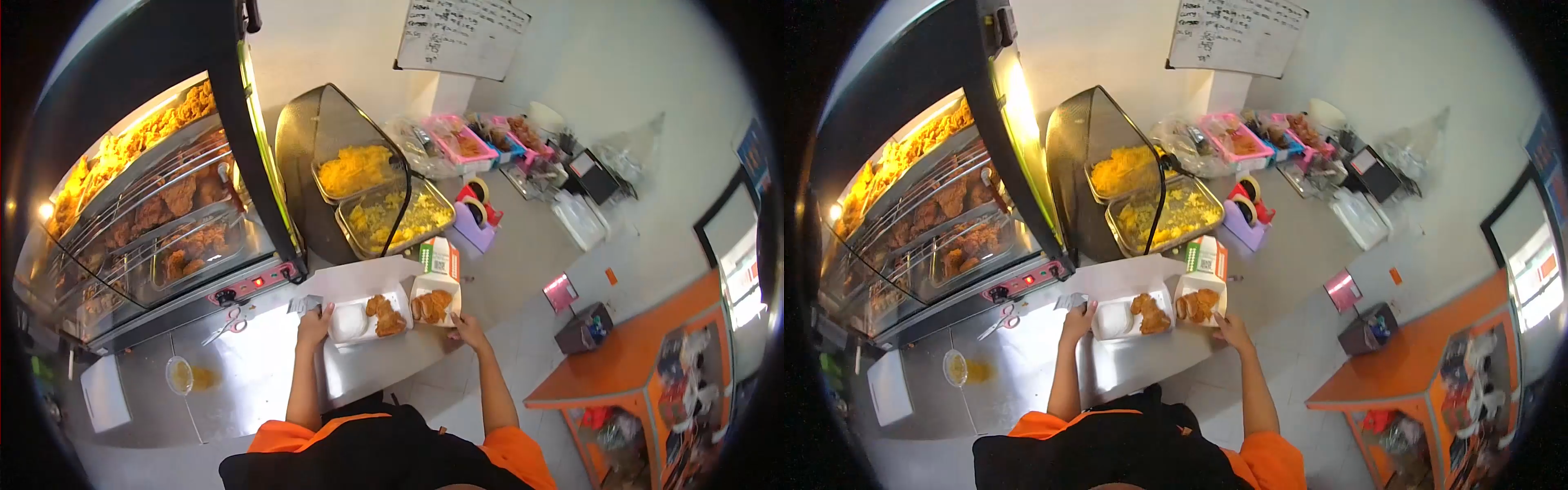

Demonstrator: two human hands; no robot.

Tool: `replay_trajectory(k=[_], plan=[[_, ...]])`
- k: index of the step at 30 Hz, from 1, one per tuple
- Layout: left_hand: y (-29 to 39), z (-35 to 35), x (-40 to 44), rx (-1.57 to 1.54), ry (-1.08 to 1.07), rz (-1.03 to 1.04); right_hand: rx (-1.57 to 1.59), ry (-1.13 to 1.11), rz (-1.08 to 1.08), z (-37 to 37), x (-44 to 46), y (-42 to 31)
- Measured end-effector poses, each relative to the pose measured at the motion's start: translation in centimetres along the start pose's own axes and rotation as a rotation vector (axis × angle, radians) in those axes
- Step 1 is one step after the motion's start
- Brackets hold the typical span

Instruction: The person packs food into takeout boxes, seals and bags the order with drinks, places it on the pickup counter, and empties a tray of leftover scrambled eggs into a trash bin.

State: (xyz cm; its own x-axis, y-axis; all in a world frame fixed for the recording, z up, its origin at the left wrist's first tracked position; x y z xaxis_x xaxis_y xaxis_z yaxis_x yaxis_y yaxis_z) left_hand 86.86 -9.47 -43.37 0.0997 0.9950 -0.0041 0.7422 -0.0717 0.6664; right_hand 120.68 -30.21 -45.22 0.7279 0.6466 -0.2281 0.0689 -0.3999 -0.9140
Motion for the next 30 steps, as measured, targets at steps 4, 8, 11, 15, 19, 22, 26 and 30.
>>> replay_trajectory(k=[4, 8, 11, 15, 19, 22, 26, 30], plan=[[1.8, -4.6, 0.9, 0.089, 0.196, 0.138, -0.501, -0.034, -0.191, -6.2, 6.1, -4.6], [5.9, -12.7, -2.8, -0.428, 0.69, -0.013, -0.282, 0.137, -0.647, -9.3, 15.0, -16.1], [15.5, -14.4, -7.2, -0.718, 0.814, -0.038, -0.151, 0.096, -0.846, -5.1, 21.6, -23.8], [24.6, -12.3, -9.3, -0.874, 0.908, 0.029, -0.177, 0.027, -1.033, 6.7, 32.0, -26.1], [31.8, -10.0, -8.6, -0.859, 0.771, 0.124, -0.555, -0.044, -0.904, 15.8, 38.2, -25.9], [35.3, -9.5, -7.1, -0.82, 0.685, 0.19, -0.706, -0.227, -0.891, 19.7, 40.3, -24.5], [36.0, -8.8, -5.8, -0.804, 0.63, 0.15, -0.757, -0.28, -0.87, 20.0, 38.9, -26.8], [34.7, -7.9, -5.1, -0.926, 0.653, 0.075, -0.701, -0.194, -1.169, 20.5, 39.4, -28.0]])
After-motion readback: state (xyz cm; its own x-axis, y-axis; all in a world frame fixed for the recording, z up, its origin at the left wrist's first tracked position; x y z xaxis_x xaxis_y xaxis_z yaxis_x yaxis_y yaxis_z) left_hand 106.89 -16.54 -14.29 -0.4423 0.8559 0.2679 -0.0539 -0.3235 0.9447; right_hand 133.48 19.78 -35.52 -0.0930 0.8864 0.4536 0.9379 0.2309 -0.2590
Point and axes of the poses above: each hand's wrist, its own x-axis towards the middle knuckle, its own z-axis out of the palm, y = z × x, the point moved 7 cm from there along x, towards the middle knuckle, and after that the axes turned 14 degrees about y, right-handed, at the moved point
